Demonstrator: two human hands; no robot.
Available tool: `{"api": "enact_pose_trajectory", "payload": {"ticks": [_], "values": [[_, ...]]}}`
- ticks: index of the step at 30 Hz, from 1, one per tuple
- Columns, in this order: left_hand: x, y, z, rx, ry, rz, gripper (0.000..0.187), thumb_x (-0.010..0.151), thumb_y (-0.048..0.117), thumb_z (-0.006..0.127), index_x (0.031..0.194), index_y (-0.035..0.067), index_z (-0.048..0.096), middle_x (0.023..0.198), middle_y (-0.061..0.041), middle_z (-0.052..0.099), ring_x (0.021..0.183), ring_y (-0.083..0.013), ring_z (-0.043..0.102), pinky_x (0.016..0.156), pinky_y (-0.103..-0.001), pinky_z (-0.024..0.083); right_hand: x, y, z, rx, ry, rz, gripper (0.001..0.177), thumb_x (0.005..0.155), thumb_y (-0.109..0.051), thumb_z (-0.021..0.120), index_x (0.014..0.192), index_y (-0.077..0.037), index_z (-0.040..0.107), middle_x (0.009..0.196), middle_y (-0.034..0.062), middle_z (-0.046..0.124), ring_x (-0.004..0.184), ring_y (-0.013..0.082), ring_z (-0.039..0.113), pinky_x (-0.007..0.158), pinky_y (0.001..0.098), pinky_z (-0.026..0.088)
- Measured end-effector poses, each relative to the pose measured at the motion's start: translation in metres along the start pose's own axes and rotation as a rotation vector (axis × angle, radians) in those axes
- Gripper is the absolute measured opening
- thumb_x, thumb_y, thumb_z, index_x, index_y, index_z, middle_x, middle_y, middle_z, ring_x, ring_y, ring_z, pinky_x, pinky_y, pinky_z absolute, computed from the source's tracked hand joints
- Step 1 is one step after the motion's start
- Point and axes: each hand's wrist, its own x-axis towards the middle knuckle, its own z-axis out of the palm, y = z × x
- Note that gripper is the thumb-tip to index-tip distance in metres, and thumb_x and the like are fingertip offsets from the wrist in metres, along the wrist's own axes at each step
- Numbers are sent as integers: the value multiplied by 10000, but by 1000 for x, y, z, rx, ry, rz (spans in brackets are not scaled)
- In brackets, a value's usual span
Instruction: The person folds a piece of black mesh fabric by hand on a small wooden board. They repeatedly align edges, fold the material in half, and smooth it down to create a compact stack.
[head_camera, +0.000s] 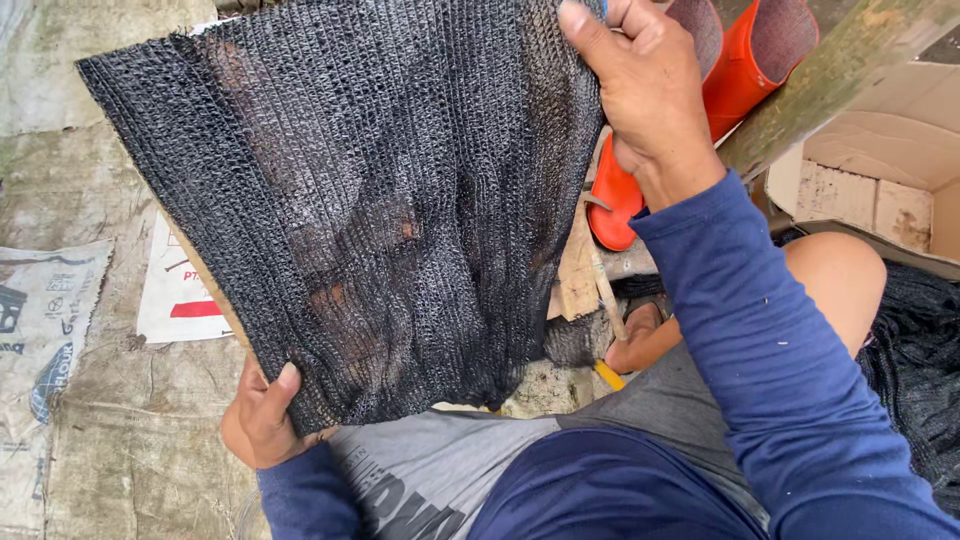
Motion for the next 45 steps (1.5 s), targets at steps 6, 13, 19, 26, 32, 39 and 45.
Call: {"api": "enact_pose_trajectory", "payload": {"ticks": [6, 13, 19, 26, 32, 39, 45], "values": [[2, 0, 6, -12, 12, 11, 617, 927, 156, 635, 1466, -98, 474, 1308, -221, 635, 1107, -285, 671, 997, -403, 554, 3, -1, 10, 279, -30, 105, 277, 1116, -203, 574, 1241, 22, 678, 1138, 64, 753, 986, 136, 715, 932, 292, 573], [2, 5, 15, -104, -9, 30, 655, 926, 181, 650, 1488, -92, 453, 1356, -218, 629, 1158, -307, 670, 1030, -430, 547, -9, -30, 10, 3, -290, 188, 349, 1095, -209, 690, 1289, 79, 664, 1200, 106, 737, 1029, 143, 710, 955, 303, 586], [14, -4, 6, -110, -4, 79, 622, 947, 149, 670, 1490, -85, 476, 1375, -186, 620, 1201, -270, 649, 1104, -395, 509, -33, -29, 20, 93, -243, 204, 378, 1085, -227, 660, 1327, 62, 631, 1247, 91, 735, 1096, 135, 709, 1029, 301, 572], [27, -12, 10, -139, -20, 107, 609, 975, 145, 681, 1510, -61, 477, 1389, -155, 610, 1244, -261, 627, 1146, -386, 495, -79, -11, 27, 243, -122, 343, 240, 1110, -207, 628, 1217, 7, 634, 1150, 77, 714, 983, 142, 633, 895, 313, 508], [29, -5, 22, -176, 7, 124, 641, 948, 164, 658, 1528, -21, 457, 1400, -150, 610, 1258, -275, 635, 1152, -421, 504, -119, -1, 43, 392, -74, 435, 268, 1039, -171, 628, 1242, 4, 615, 1182, 87, 718, 1052, 149, 687, 975, 329, 558], [31, 1, 11, -137, 62, 157, 585, 1021, 206, 635, 1530, -38, 480, 1421, -160, 611, 1276, -279, 630, 1159, -427, 509, -160, 6, 46, 298, 64, 455, 245, 1039, -156, 648, 1209, 18, 624, 1107, 83, 724, 989, 133, 670, 922, 313, 536], [27, 11, 6, -212, 87, 118, 559, 1068, 255, 608, 1537, -22, 485, 1388, -177, 634, 1088, -246, 692, 910, -359, 575, -166, 13, 31, 290, 146, 486, 238, 1008, -216, 660, 1130, -12, 654, 1059, 52, 733, 949, 104, 670, 887, 280, 530]]}}
